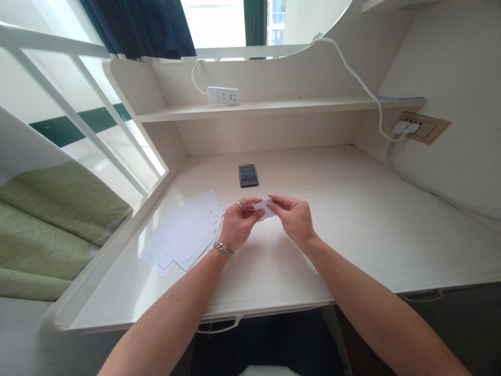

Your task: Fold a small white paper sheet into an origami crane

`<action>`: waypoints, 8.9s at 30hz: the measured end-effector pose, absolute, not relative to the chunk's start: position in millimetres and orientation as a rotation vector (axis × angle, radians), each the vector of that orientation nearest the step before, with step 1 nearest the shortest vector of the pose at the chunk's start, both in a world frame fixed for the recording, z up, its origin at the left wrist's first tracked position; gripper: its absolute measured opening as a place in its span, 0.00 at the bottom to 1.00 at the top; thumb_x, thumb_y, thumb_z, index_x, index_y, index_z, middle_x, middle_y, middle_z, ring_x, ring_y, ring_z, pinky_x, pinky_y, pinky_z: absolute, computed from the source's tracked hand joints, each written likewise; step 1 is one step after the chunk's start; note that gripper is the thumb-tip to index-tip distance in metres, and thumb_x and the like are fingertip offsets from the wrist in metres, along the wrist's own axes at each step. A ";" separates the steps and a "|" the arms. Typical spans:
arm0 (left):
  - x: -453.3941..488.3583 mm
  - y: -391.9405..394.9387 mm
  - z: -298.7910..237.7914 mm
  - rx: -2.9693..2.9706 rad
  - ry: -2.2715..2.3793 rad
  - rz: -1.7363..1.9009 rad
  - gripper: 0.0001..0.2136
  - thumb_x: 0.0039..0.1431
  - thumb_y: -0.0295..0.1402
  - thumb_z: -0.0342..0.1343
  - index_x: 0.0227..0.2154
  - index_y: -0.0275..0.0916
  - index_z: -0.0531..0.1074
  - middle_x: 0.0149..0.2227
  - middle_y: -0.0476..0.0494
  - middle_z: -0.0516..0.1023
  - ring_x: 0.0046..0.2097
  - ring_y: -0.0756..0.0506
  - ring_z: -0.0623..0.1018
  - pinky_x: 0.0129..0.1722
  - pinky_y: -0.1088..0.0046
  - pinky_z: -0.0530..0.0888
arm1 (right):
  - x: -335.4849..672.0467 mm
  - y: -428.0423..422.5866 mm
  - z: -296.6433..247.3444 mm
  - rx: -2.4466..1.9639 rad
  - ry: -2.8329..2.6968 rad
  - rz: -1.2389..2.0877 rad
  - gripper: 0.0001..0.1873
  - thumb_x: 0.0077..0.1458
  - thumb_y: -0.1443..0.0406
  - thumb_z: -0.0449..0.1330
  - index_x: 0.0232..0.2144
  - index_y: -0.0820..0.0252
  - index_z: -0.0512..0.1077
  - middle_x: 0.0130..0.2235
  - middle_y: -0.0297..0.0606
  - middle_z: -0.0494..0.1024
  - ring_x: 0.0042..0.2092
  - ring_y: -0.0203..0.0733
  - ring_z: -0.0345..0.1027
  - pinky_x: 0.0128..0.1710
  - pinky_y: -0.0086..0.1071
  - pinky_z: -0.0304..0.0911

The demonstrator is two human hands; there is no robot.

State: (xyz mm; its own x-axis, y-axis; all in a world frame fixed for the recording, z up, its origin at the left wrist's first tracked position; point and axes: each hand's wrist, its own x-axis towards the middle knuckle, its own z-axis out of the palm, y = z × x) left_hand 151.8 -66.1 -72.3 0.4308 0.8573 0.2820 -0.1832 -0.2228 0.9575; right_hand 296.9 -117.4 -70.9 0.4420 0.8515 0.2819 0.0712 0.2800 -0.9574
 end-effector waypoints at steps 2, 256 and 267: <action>151.8 -65.2 -73.3 1.497 0.626 1.084 0.16 0.47 0.34 0.66 0.40 0.37 0.75 0.31 0.45 0.79 0.34 0.47 0.78 0.35 0.69 0.77 | 296.5 -116.9 -72.0 -1.188 -1.002 0.639 0.17 0.46 0.60 0.68 0.39 0.59 0.80 0.40 0.41 0.82 0.43 0.49 0.76 0.46 0.42 0.70; 137.5 -55.7 -60.4 1.404 0.780 0.839 0.13 0.41 0.35 0.69 0.30 0.33 0.80 0.28 0.42 0.80 0.30 0.48 0.76 0.32 0.69 0.75 | 308.2 -122.8 -64.4 -1.222 -1.131 1.002 0.13 0.45 0.56 0.66 0.24 0.61 0.73 0.24 0.33 0.73 0.27 0.35 0.64 0.25 0.29 0.60; 143.5 -58.5 -61.3 1.295 0.795 0.867 0.19 0.49 0.42 0.65 0.40 0.32 0.75 0.31 0.43 0.78 0.31 0.50 0.77 0.37 0.69 0.76 | 309.6 -116.0 -72.5 -1.292 -1.055 0.766 0.15 0.48 0.54 0.64 0.27 0.62 0.73 0.22 0.35 0.74 0.24 0.36 0.66 0.22 0.30 0.61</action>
